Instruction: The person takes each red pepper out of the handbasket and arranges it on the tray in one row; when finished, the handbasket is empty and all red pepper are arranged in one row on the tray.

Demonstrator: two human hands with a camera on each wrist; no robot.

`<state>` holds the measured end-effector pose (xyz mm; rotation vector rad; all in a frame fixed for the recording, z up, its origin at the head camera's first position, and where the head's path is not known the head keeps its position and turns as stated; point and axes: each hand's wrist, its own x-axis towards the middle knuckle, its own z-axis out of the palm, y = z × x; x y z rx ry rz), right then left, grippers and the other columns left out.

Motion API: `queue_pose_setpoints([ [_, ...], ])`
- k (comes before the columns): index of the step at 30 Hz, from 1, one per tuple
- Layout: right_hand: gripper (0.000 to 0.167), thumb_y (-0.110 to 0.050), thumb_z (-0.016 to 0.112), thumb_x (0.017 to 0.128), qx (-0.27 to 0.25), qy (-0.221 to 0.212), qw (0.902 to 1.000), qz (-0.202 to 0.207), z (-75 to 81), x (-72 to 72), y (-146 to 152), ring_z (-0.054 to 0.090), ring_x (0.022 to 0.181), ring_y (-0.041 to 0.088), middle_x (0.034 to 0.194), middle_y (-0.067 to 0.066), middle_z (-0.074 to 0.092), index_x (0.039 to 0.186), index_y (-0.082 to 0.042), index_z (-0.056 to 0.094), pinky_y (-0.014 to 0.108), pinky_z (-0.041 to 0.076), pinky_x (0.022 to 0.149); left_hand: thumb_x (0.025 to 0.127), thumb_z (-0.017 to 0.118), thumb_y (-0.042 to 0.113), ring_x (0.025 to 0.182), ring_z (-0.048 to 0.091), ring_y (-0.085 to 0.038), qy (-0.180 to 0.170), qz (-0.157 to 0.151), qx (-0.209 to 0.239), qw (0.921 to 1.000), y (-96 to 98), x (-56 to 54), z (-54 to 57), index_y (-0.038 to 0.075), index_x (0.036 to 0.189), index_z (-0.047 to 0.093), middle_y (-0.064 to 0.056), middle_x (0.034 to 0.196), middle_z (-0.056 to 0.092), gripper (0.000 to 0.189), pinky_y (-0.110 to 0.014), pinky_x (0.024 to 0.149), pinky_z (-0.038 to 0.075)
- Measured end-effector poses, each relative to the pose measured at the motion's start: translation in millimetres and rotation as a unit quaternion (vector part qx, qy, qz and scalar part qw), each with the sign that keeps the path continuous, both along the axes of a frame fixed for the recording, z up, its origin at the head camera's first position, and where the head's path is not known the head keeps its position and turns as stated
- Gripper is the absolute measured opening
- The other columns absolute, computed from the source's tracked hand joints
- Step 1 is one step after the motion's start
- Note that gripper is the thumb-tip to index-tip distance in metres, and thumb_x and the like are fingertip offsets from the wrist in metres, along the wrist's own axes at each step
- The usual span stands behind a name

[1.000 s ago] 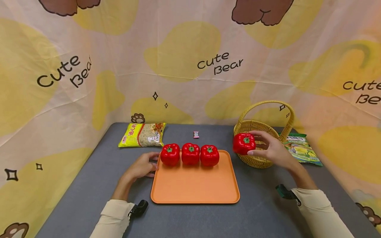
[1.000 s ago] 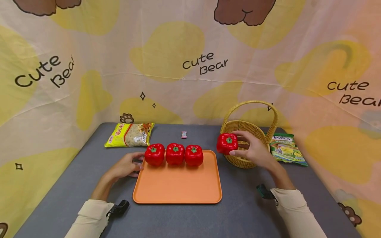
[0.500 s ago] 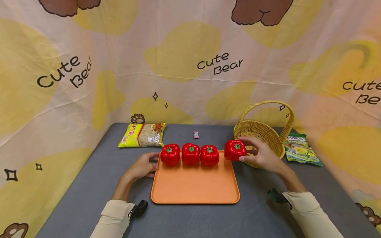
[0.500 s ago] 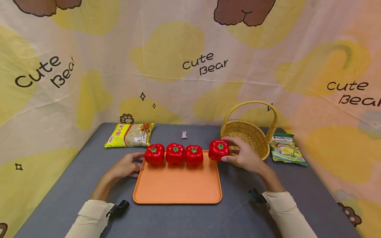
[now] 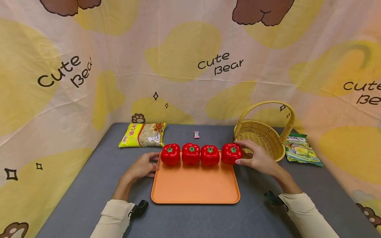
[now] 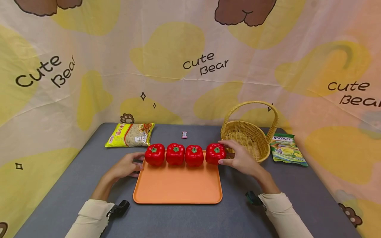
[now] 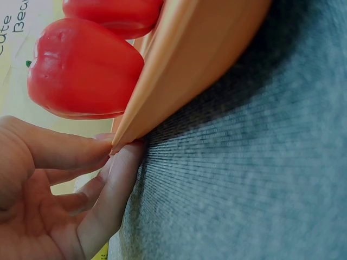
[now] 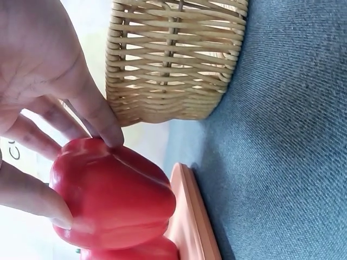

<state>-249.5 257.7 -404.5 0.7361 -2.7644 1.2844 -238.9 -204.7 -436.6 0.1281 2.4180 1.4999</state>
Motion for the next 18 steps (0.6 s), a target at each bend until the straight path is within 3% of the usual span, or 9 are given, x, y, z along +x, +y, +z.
queue_pose_setpoints([
  [18, 0.073, -0.027, 0.085, 0.087, 0.067, 0.012, 0.9975, -0.016, -3.9, 0.5, -10.1, 0.046, 0.142, 0.048, 0.154, 0.024, 0.052, 0.15, -0.002, 0.057, 0.07, 0.043, 0.113, 0.094, 0.057, -0.007, 0.11, 0.069, -0.033, 0.001, -0.002, -0.004, 1.0, 0.1, -1.2, -0.1, -0.01, 0.155, 0.041, -0.032, 0.146, 0.054, 0.063, -0.043, 0.074, 0.067],
])
